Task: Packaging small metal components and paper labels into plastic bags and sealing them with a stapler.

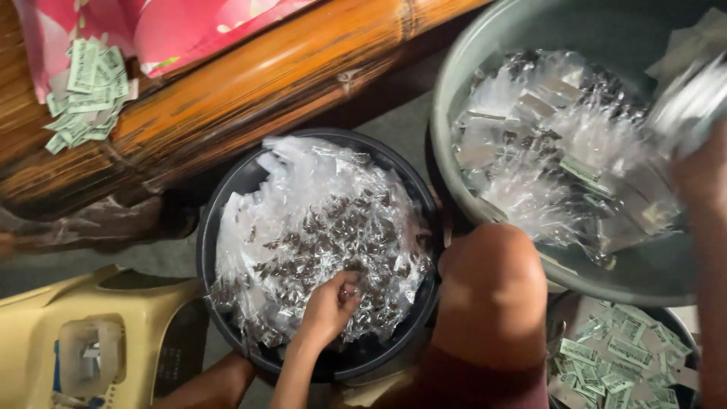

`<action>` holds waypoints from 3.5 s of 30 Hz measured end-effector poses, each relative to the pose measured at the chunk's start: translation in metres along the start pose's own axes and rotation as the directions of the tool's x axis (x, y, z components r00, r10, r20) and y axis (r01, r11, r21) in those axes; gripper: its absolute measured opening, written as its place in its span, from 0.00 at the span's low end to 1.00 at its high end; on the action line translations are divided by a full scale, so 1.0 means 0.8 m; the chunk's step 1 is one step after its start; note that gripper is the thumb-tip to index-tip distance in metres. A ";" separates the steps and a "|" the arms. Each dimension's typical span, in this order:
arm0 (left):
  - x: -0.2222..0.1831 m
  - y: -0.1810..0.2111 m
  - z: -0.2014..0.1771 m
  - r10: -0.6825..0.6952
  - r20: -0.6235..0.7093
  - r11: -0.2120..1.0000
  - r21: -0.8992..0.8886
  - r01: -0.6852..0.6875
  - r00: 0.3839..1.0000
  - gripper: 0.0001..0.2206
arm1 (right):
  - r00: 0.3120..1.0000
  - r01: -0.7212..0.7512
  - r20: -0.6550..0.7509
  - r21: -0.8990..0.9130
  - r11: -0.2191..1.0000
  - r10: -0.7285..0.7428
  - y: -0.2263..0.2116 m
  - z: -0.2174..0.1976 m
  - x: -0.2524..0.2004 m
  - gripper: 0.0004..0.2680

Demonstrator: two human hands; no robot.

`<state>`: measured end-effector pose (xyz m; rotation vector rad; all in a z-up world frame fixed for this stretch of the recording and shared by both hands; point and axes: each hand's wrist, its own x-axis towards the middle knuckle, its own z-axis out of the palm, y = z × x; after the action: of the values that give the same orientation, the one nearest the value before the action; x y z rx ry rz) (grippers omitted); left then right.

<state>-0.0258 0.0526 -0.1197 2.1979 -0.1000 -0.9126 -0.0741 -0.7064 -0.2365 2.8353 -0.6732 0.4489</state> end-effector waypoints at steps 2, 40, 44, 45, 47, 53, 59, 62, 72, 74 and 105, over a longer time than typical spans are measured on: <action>-0.003 -0.009 -0.004 -0.005 -0.023 1.000 0.030 0.006 1.000 0.20 | 1.000 0.005 0.019 -0.122 0.993 -0.003 -0.035 0.007 -0.045 0.23; 0.205 0.015 -0.472 0.318 -0.945 0.940 0.302 -0.155 0.084 0.13 | 0.894 -0.245 0.341 0.915 0.322 -0.289 -0.607 -0.467 0.006 0.07; 0.101 0.143 -0.314 0.053 -0.846 0.616 -0.390 -0.684 0.530 0.24 | 0.939 0.023 0.043 0.982 0.186 -0.341 -0.608 -0.441 0.000 0.14; 0.088 0.154 -0.264 0.053 -0.844 0.615 -0.393 -0.683 0.533 0.24 | 0.940 0.021 0.046 0.982 0.190 -0.339 -0.614 -0.443 -0.001 0.14; 0.061 0.176 -0.165 0.066 -0.508 0.237 -0.828 -0.508 0.859 0.16 | 0.915 -0.042 0.092 0.990 0.132 -0.393 -0.626 -0.445 -0.003 0.19; 0.046 0.217 -0.056 0.295 -0.315 -0.186 -0.945 -0.269 0.902 0.23 | 0.910 -0.287 0.305 0.952 0.104 -0.282 -0.603 -0.440 -0.026 0.08; 0.114 0.170 -0.018 0.186 -0.477 0.395 -0.764 -0.510 0.859 0.17 | 0.944 -0.329 0.316 0.908 -0.260 -0.089 -0.555 -0.447 -0.008 0.07; 0.190 0.100 0.068 0.255 -0.824 0.844 -0.065 -0.532 0.505 0.06 | 0.949 -0.313 0.316 0.946 -0.085 0.019 -0.549 -0.428 -0.004 0.11; 0.216 0.019 0.147 -0.024 -0.427 0.978 0.176 0.109 0.904 0.12 | 0.964 -0.265 0.266 0.962 -0.066 0.013 -0.542 -0.417 -0.002 0.09; 0.208 -0.005 0.115 0.069 -0.550 0.997 0.014 -0.074 0.832 0.12 | 0.970 -0.243 0.241 0.969 -0.049 -0.043 -0.542 -0.419 -0.002 0.07; -0.105 0.156 -0.159 0.654 -0.519 0.748 0.328 -0.577 0.551 0.08 | 0.888 -0.074 0.174 0.968 0.241 -0.425 -0.637 -0.384 -0.051 0.13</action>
<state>0.0177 0.0677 0.0721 2.2013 -0.5970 0.2343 0.0519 -0.1649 -0.0220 4.2652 0.0472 0.2232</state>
